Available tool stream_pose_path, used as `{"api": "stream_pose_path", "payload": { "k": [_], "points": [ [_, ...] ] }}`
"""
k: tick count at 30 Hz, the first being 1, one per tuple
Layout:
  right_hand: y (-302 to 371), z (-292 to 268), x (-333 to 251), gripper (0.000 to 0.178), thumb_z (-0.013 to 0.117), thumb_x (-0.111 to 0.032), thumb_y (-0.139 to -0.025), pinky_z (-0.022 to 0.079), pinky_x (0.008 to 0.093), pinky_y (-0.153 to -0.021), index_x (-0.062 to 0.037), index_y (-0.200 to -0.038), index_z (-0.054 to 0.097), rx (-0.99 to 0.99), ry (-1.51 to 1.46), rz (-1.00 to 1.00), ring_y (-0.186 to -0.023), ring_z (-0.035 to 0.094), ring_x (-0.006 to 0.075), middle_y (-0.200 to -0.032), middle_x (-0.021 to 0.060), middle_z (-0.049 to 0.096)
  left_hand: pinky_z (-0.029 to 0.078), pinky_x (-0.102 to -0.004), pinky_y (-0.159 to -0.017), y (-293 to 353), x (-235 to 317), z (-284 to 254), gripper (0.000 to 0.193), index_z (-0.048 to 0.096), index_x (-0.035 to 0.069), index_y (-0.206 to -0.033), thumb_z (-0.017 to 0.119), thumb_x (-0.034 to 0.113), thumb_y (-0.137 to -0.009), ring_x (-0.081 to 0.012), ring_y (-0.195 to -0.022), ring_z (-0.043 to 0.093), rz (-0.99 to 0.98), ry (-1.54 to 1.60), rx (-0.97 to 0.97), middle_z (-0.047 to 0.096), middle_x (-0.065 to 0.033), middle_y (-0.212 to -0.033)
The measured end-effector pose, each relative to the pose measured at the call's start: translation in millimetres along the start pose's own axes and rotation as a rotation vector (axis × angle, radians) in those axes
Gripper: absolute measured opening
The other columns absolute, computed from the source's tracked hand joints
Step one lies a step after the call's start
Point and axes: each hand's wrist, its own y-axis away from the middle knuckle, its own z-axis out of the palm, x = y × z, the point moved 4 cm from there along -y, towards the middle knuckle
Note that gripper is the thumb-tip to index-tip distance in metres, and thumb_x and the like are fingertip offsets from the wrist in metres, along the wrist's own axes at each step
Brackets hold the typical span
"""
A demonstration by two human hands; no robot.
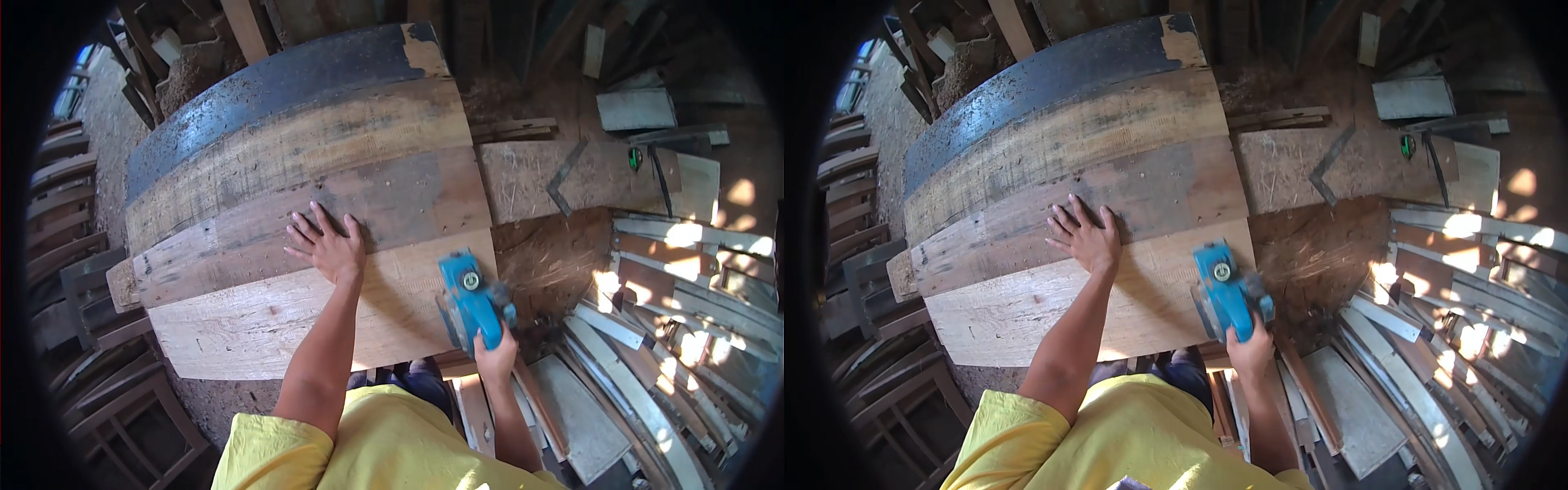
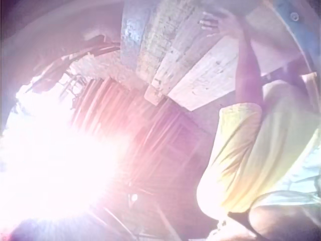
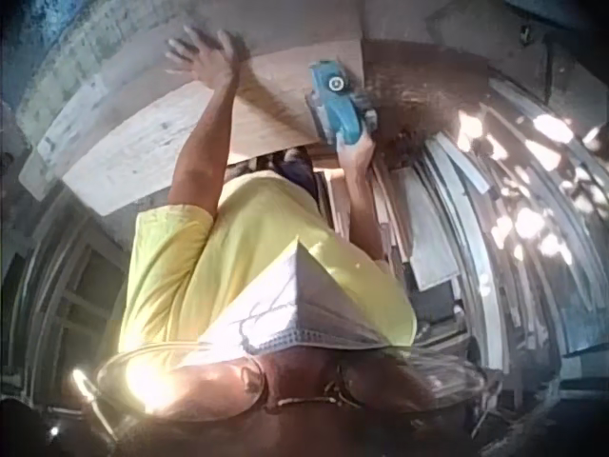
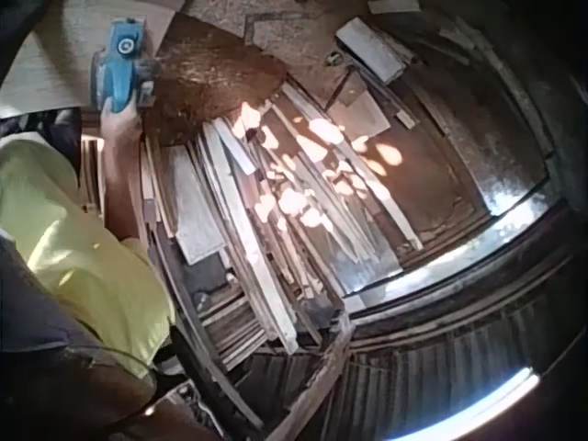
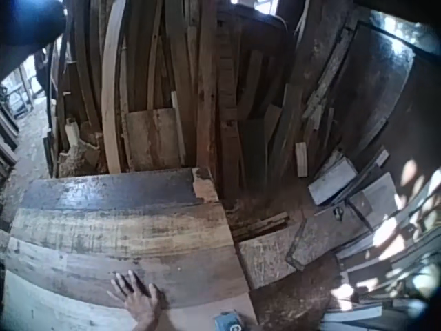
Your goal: The person smooths a wooden board using an electric planer and a hammer. They run the planer repeatedly across the surface of the wood, use a hammer to drive a nail into the board, and check the surface by hand.
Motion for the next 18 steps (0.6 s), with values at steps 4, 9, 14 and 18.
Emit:
{"api": "stream_pose_path", "payload": {
  "k": [4, 9, 14, 18],
  "points": [
    [64.3, -21.1, 24.9, 0.041, 0.085, -0.017, -0.09, 0.061, 0.0478, -0.079, 0.0027, -0.124, 0.074, 0.077, -0.183, -0.045, -0.087, 0.08, 0.0395, -0.101, 0.0233, 0.08, 0.001, -0.0724, -0.134, -1.2, 0.2, 4.8, 0.082, 0.034, 0.024, -0.176, 0.047, 0.065, -0.107, -0.0469, -0.17, 0.014, 0.04, 0.016, 0.025, 0.023, -0.0218, -0.183],
    [106.9, -46.0, 49.3, 0.034, 0.086, -0.013, -0.093, 0.057, 0.0338, -0.065, 0.0025, -0.119, 0.071, -0.151, -0.531, 0.301, -0.07, 0.071, 0.0161, -0.096, 0.0092, 0.076, 0.005, -0.0703, -0.134, -25.0, -11.7, 11.3, 0.076, 0.046, 0.02, -0.167, 0.054, 0.064, -0.106, -0.0466, -0.169, 0.017, 0.055, 0.17, 0.009, 0.032, -0.0245, -0.176],
    [100.4, -74.9, 17.4, 0.034, 0.084, -0.014, -0.095, 0.053, 0.0306, -0.056, 0.0034, -0.12, 0.068, -0.211, -0.584, 0.29, -0.06, 0.067, 0.0129, -0.084, 0.007, 0.072, 0.016, -0.0661, -0.134, -174.2, -26.6, 28.5, 0.065, 0.056, 0.014, -0.158, 0.06, 0.055, -0.108, -0.0467, -0.164, 0.028, 0.281, 0.335, 0.187, 0.042, -0.0274, -0.167],
    [117.2, -61.3, 54.7, 0.033, 0.082, -0.01, -0.093, 0.052, 0.0308, -0.052, 0.0051, -0.119, 0.068, -0.02, -0.574, 0.308, -0.059, 0.066, 0.0143, -0.084, 0.0081, 0.072, 0.019, -0.0636, -0.135, -316.0, -7.3, 49.2, 0.075, 0.047, 0.02, -0.168, 0.057, 0.063, -0.108, -0.0452, -0.165, 0.03, 0.445, 0.271, 0.112, 0.037, -0.0236, -0.176]
  ]
}}
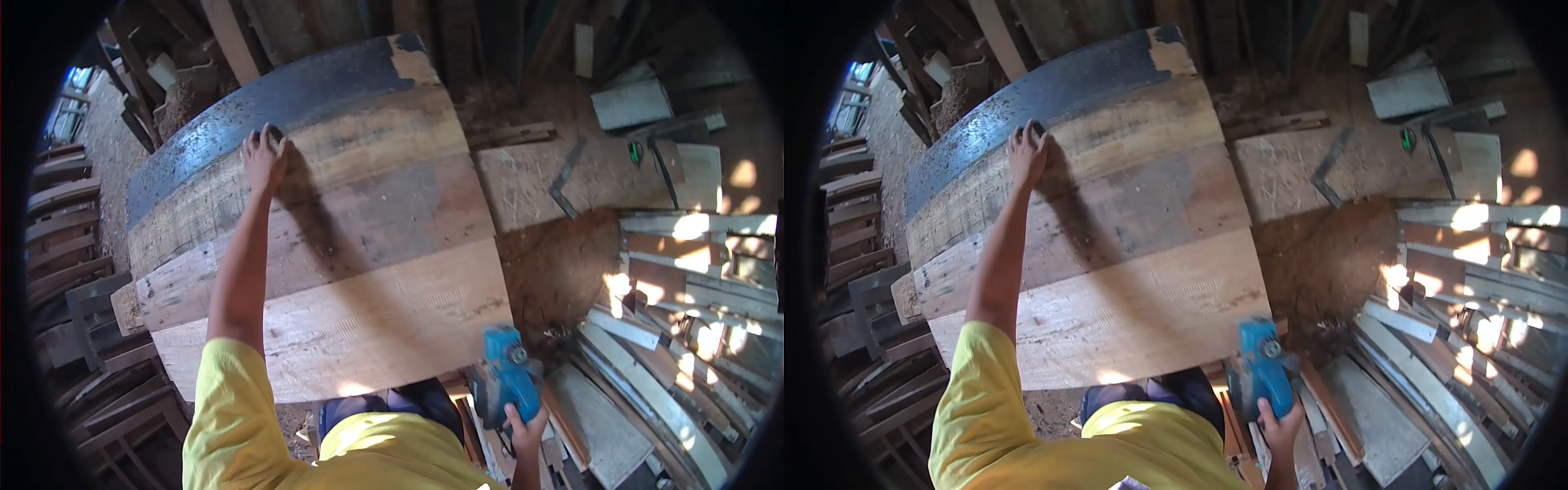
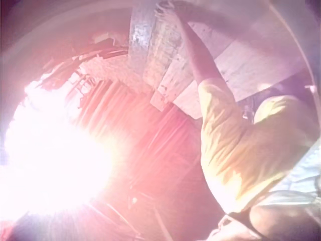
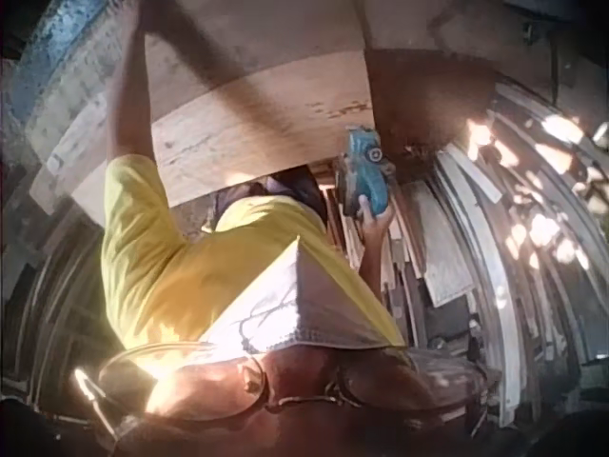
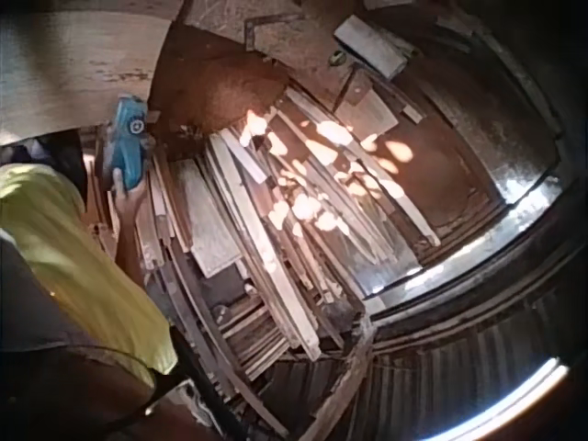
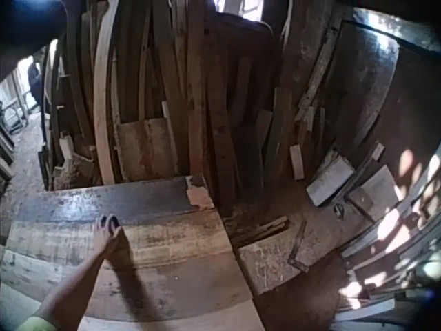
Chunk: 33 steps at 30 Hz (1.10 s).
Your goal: The person smooths a wooden board using an electric planer and a hammer. They run the planer repeatedly across the surface of the wood, use a hammer to drive a nail into the board, and check the surface by hand.
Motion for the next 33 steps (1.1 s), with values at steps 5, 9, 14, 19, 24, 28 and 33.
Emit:
{"api": "stream_pose_path", "payload": {
  "k": [5, 9, 14, 19, 24, 28, 33],
  "points": [
    [26.9, 2.4, 16.7, 0.036, 0.081, -0.005, -0.09, 0.052, 0.0316, -0.051, 0.0076, -0.122, 0.069, 0.334, -0.145, 0.008, -0.056, 0.063, 0.016, -0.084, 0.0097, 0.071, 0.021, -0.0639, -0.134, -133.2, -44.6, 28.7, 0.08, 0.041, 0.029, -0.173, 0.053, 0.072, -0.106, -0.0434, -0.168, 0.027, 0.018, -0.114, -0.107, 0.035, -0.018, -0.18],
    [65.9, -35.1, 72.9, 0.042, 0.084, -0.024, -0.091, 0.054, 0.0516, -0.084, -0.0068, -0.129, 0.076, 0.375, 0.288, -0.198, -0.096, 0.066, 0.0431, -0.117, 0.0257, 0.069, 0.019, -0.0633, -0.135, -201.1, -60.0, 49.2, 0.086, 0.039, 0.028, -0.174, 0.048, 0.078, -0.105, -0.0434, -0.168, 0.025, -0.016, -0.149, -0.198, 0.034, -0.0183, -0.181],
    [64.9, -10.5, 52.2, 0.037, 0.08, -0.008, -0.092, 0.054, 0.0336, -0.067, 0.0043, -0.126, 0.072, 0.563, -0.259, 0.123, -0.078, 0.066, 0.0199, -0.1, 0.0082, 0.071, 0.038, -0.0563, -0.124, -221.2, -75.3, 54.8, 0.077, 0.065, 0.017, -0.147, 0.044, 0.078, -0.106, -0.0435, -0.137, 0.063, 0.139, -0.284, 0.008, 0.069, -0.0203, -0.145],
    [63.6, -1.9, 22.4, 0.041, 0.074, -0.007, -0.093, 0.045, 0.0281, -0.047, 0.0069, -0.132, 0.068, 0.671, -0.302, 0.086, -0.049, 0.051, 0.0156, -0.07, 0.0057, 0.059, 0.045, -0.0523, -0.118, -207.5, -55.9, 44.1, 0.071, 0.068, 0.014, -0.142, 0.044, 0.072, -0.109, -0.0415, -0.132, 0.065, 0.289, -0.273, -0.015, 0.072, -0.0188, -0.139],
    [47.5, 0.1, -19.8, 0.042, 0.075, -0.007, -0.094, 0.045, 0.0286, -0.049, 0.0064, -0.132, 0.067, 0.592, -0.248, 0.046, -0.052, 0.054, 0.0141, -0.07, 0.0057, 0.06, 0.045, -0.0513, -0.117, -178.6, -35.4, 21.6, 0.069, 0.072, 0.014, -0.136, 0.045, 0.072, -0.109, -0.0384, -0.133, 0.065, 0.148, -0.236, -0.017, 0.073, -0.0171, -0.138],
    [34.5, -22.7, -19.5, 0.043, 0.077, -0.001, -0.094, 0.055, 0.039, -0.079, 0.0087, -0.135, 0.068, 0.59, -0.19, 0.083, -0.093, 0.064, 0.0251, -0.113, 0.0134, 0.067, 0.05, -0.0517, -0.112, -179.7, -53.2, 18.8, 0.068, 0.078, 0.015, -0.13, 0.048, 0.072, -0.107, -0.0389, -0.128, 0.069, 0.101, -0.223, 0.015, 0.076, -0.0176, -0.133],
    [14.7, -25.1, 3.0, 0.045, 0.078, 0.0, -0.096, 0.06, 0.0473, -0.093, 0.0096, -0.139, 0.066, 0.49, -0.2, 0.033, -0.11, 0.07, 0.0325, -0.133, 0.019, 0.071, 0.049, -0.0555, -0.111, -183.6, -17.2, 4.2, 0.066, 0.08, 0.014, -0.127, 0.053, 0.07, -0.105, -0.0414, -0.128, 0.068, 0.035, -0.04, -0.06, 0.076, -0.0182, -0.135]
  ]
}}
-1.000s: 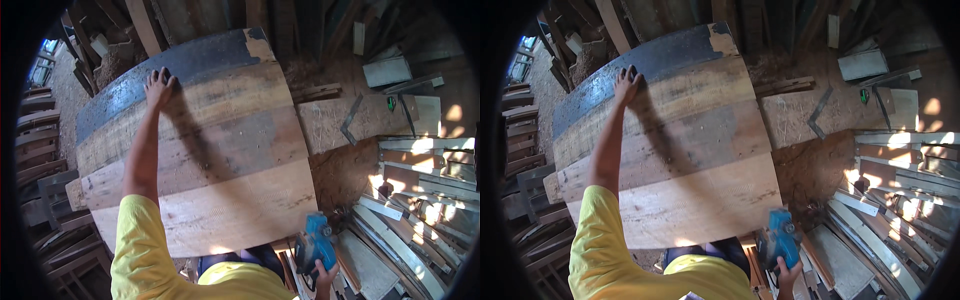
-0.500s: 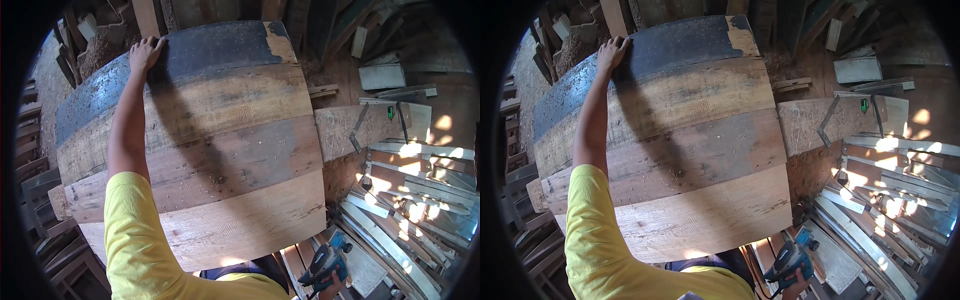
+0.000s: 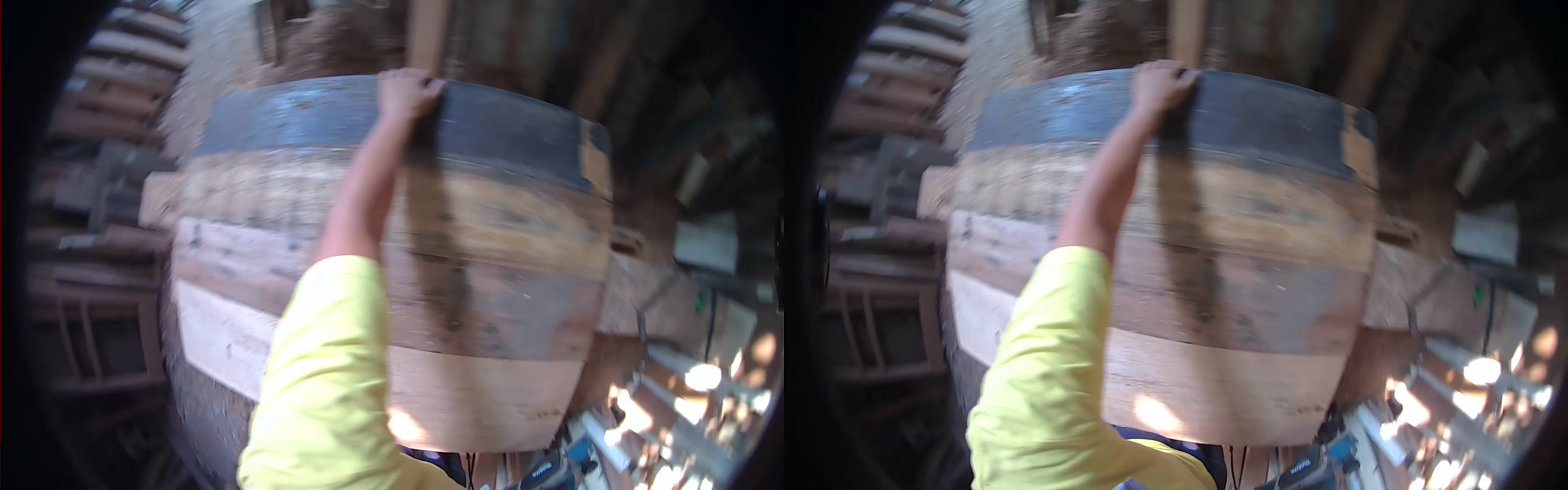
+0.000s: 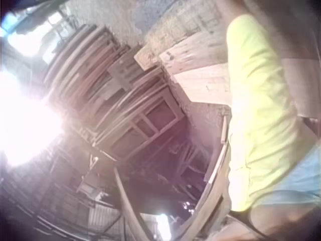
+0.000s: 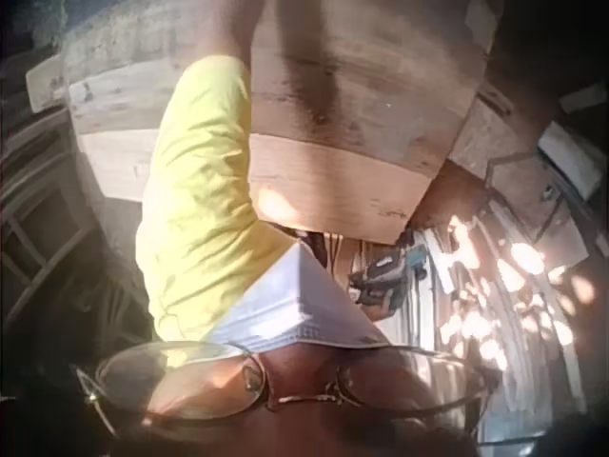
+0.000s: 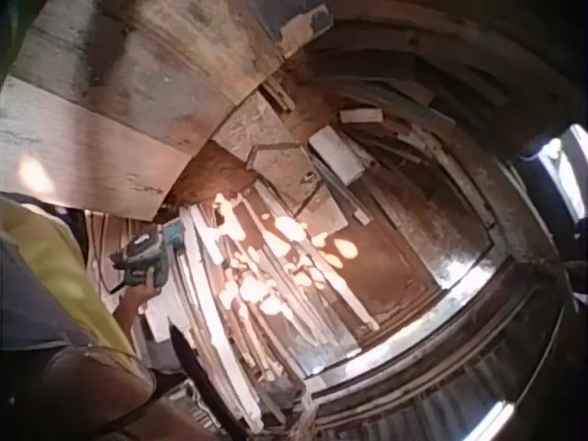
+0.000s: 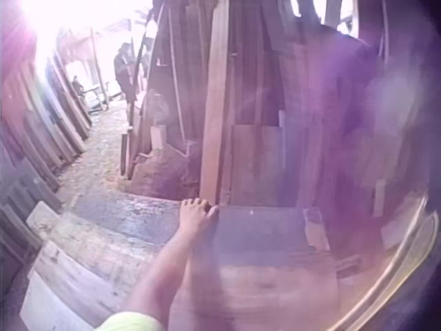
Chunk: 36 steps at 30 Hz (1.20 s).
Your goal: The person smooths a wooden board using an electric planer and a hammer. They run the planer repeatedly across the surface of the wood, use a hammer to drive a nail into the board, and check the surface by hand.
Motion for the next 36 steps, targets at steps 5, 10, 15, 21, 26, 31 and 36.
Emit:
{"api": "stream_pose_path", "payload": {
  "k": [5, 10, 15, 21, 26, 31, 36],
  "points": [
    [-32.2, 28.2, -3.8, 0.047, 0.079, -0.003, -0.099, 0.062, 0.0514, -0.095, 0.0095, -0.142, 0.064, -0.174, 0.019, -0.082, -0.109, 0.071, 0.0346, -0.131, 0.0207, 0.071, 0.041, -0.0553, -0.117, -0.4, -42.6, 13.7, 0.072, 0.075, 0.015, -0.136, 0.046, 0.074, -0.106, -0.0378, -0.137, 0.062, -0.063, -0.089, 0.072, 0.072, -0.0174, -0.142],
    [-42.7, 44.7, -14.4, 0.052, 0.079, -0.008, -0.101, 0.061, 0.0545, -0.097, 0.0038, -0.149, 0.061, -0.197, -0.034, -0.01, -0.118, 0.069, 0.0356, -0.14, 0.0191, 0.068, 0.043, -0.057, -0.116, -4.5, -12.9, 4.3, 0.071, 0.076, 0.016, -0.135, 0.048, 0.074, -0.105, -0.0379, -0.133, 0.065, -0.022, -0.1, 0.063, 0.074, -0.0162, -0.139],
    [-58.4, 72.3, -42.9, 0.039, 0.076, -0.007, -0.098, 0.05, 0.0286, -0.067, 0.0037, -0.134, 0.069, -0.215, -0.052, -0.059, -0.072, 0.06, 0.0128, -0.091, 0.0057, 0.068, 0.042, -0.0582, -0.121, 4.0, -74.6, 22.7, 0.079, 0.073, 0.017, -0.145, 0.046, 0.079, -0.104, -0.0384, -0.139, 0.064, -0.017, -0.182, -0.058, 0.073, -0.0176, -0.144],
    [-44.0, 63.5, -73.7, 0.033, 0.081, -0.009, -0.097, 0.045, 0.0267, -0.063, 0.0031, -0.127, 0.072, -0.247, 0.231, -0.036, -0.066, 0.057, 0.0088, -0.085, 0.0014, 0.066, 0.022, -0.0566, -0.135, 48.8, -52.9, 52.4, 0.049, 0.042, 0.04, -0.168, 0.035, 0.04, -0.12, -0.0436, -0.169, 0.024, 0.295, -0.805, -0.132, 0.03, -0.0132, -0.183],
    [-14.9, 21.7, -20.1, 0.053, 0.102, -0.01, -0.076, 0.056, 0.0327, -0.077, -0.0018, -0.119, 0.072, -0.367, 0.408, -0.027, -0.084, 0.063, 0.0116, -0.1, 0.0003, 0.07, 0.023, -0.0711, -0.13, 214.0, -84.8, 34.5, 0.056, 0.038, 0.035, -0.172, 0.035, 0.051, -0.118, -0.0494, -0.166, 0.028, 0.164, -0.626, 0.022, 0.032, -0.0067, -0.183],
    [4.3, 2.6, 21.6, 0.037, 0.093, -0.025, -0.086, 0.051, 0.0419, -0.06, -0.0036, -0.095, 0.063, -0.522, 0.639, -0.324, -0.063, 0.065, 0.0268, -0.074, 0.0106, 0.063, 0.019, -0.0656, -0.133, 360.8, -81.5, -13.2, 0.07, 0.033, 0.033, -0.177, 0.039, 0.065, -0.115, -0.0451, -0.167, 0.028, 0.01, -0.201, 0.027, 0.029, -0.0121, -0.184],
    [11.9, -7.0, 54.6, 0.03, 0.087, -0.019, -0.086, 0.053, 0.0454, -0.061, -0.0037, -0.1, 0.065, -0.581, 0.626, -0.389, -0.064, 0.069, 0.035, -0.077, 0.0153, 0.067, 0.011, -0.0703, -0.134, 368.7, -64.2, -31.9, 0.089, 0.035, 0.027, -0.176, 0.038, 0.082, -0.106, -0.0441, -0.17, 0.02, -0.298, -0.185, -0.045, 0.027, -0.0131, -0.185]
  ]
}}
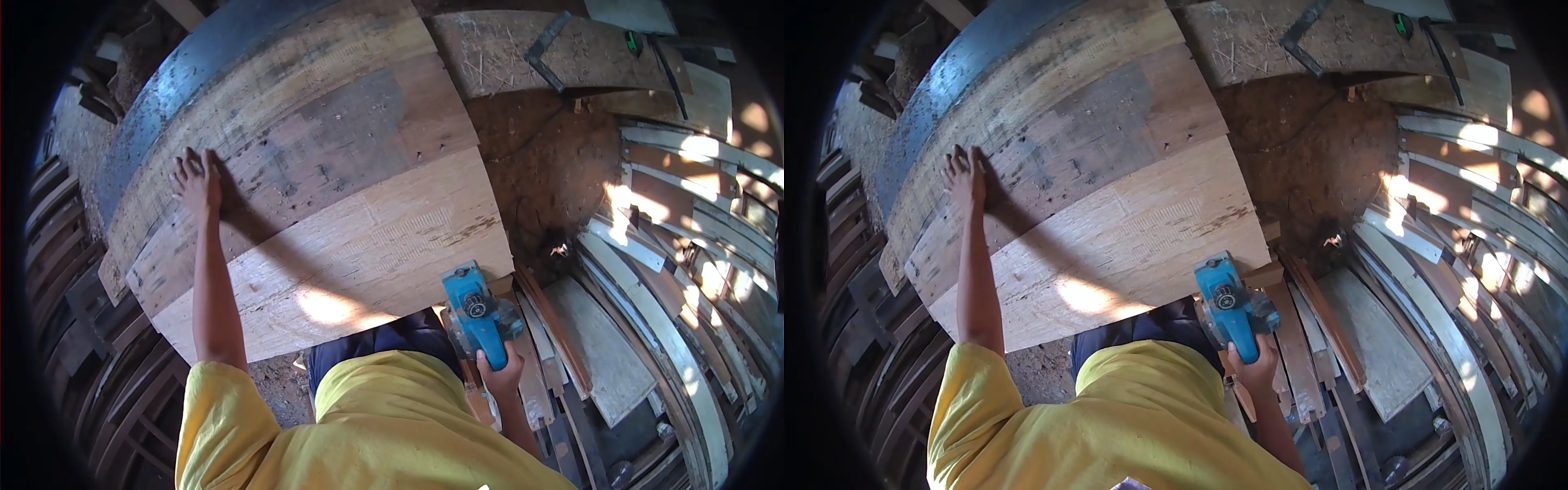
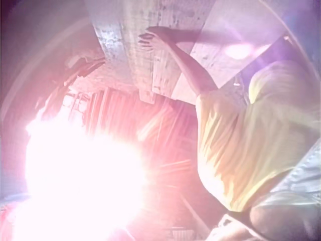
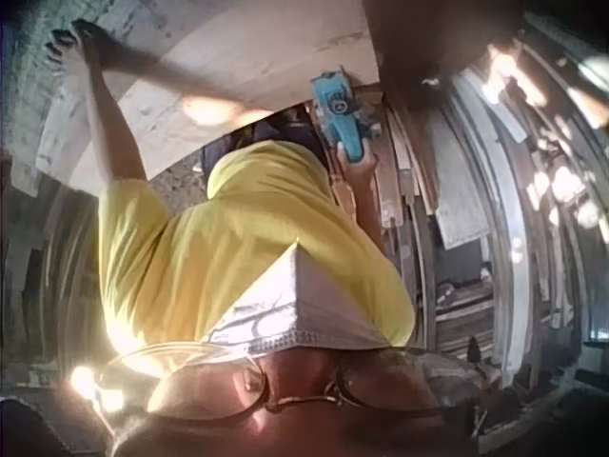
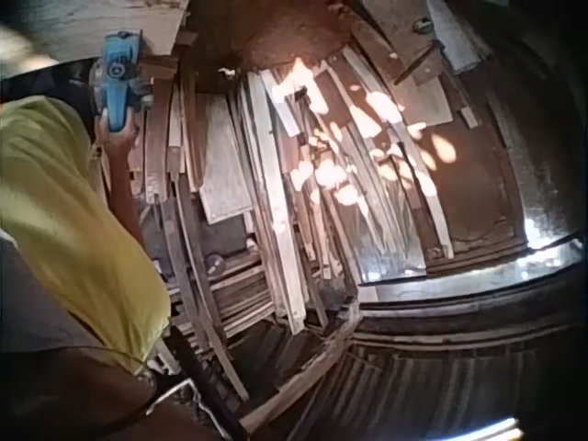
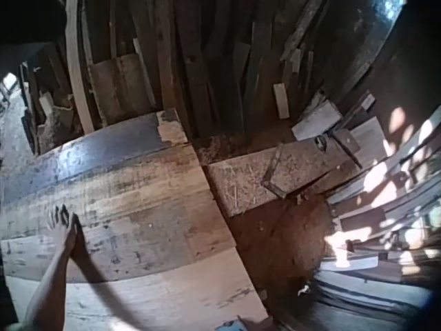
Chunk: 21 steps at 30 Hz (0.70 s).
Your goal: The person smooths a wooden board using an electric planer and a hammer. They run the planer repeatedly across the surface of the wood, use a hammer to drive a nail into the board, and check the surface by hand.
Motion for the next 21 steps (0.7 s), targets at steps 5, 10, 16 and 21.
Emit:
{"api": "stream_pose_path", "payload": {
  "k": [5, 10, 16, 21],
  "points": [
    [-52.7, -1.8, -63.0, 0.048, 0.08, -0.003, -0.084, 0.063, 0.0455, -0.08, -0.0058, -0.132, 0.073, 0.158, 0.031, -0.222, -0.088, 0.079, 0.0416, -0.1, 0.0216, 0.078, 0.01, -0.0695, -0.134, 9.8, 39.8, 2.7, 0.094, 0.034, 0.023, -0.177, 0.037, 0.084, -0.105, -0.0453, -0.17, 0.018, -0.182, -0.013, 0.058, 0.024, -0.0151, -0.185],
    [-115.1, 34.4, -108.8, 0.062, 0.075, 0.0, -0.084, 0.062, 0.0464, -0.09, -0.0106, -0.145, 0.07, 0.063, -0.011, -0.194, -0.108, 0.078, 0.0445, -0.117, 0.0239, 0.079, 0.011, -0.0671, -0.135, 20.9, 57.9, -9.6, 0.089, 0.033, 0.024, -0.177, 0.038, 0.079, -0.107, -0.0458, -0.17, 0.018, -0.204, -0.026, 0.082, 0.024, -0.0147, -0.186],
    [-227.5, 72.5, -214.8, 0.056, 0.076, -0.002, -0.086, 0.062, 0.0469, -0.092, -0.0093, -0.142, 0.072, 0.105, -0.039, -0.3, -0.108, 0.078, 0.0451, -0.116, 0.0257, 0.079, 0.01, -0.066, -0.136, 24.0, 66.9, -14.6, 0.083, 0.037, 0.023, -0.175, 0.04, 0.073, -0.109, -0.0452, -0.17, 0.017, -0.226, -0.051, 0.109, 0.024, -0.0145, -0.185],
    [-324.1, 97.5, -300.1, 0.052, 0.079, -0.006, -0.087, 0.061, 0.0483, -0.093, -0.0079, -0.138, 0.074, 0.197, 0.011, -0.404, -0.109, 0.077, 0.0457, -0.113, 0.0261, 0.079, 0.01, -0.0671, -0.135, 26.7, 68.2, -18.3, 0.081, 0.033, 0.026, -0.177, 0.043, 0.069, -0.109, -0.0426, -0.172, 0.014, -0.251, -0.074, 0.062, 0.018, -0.0121, -0.187]
  ]
}}
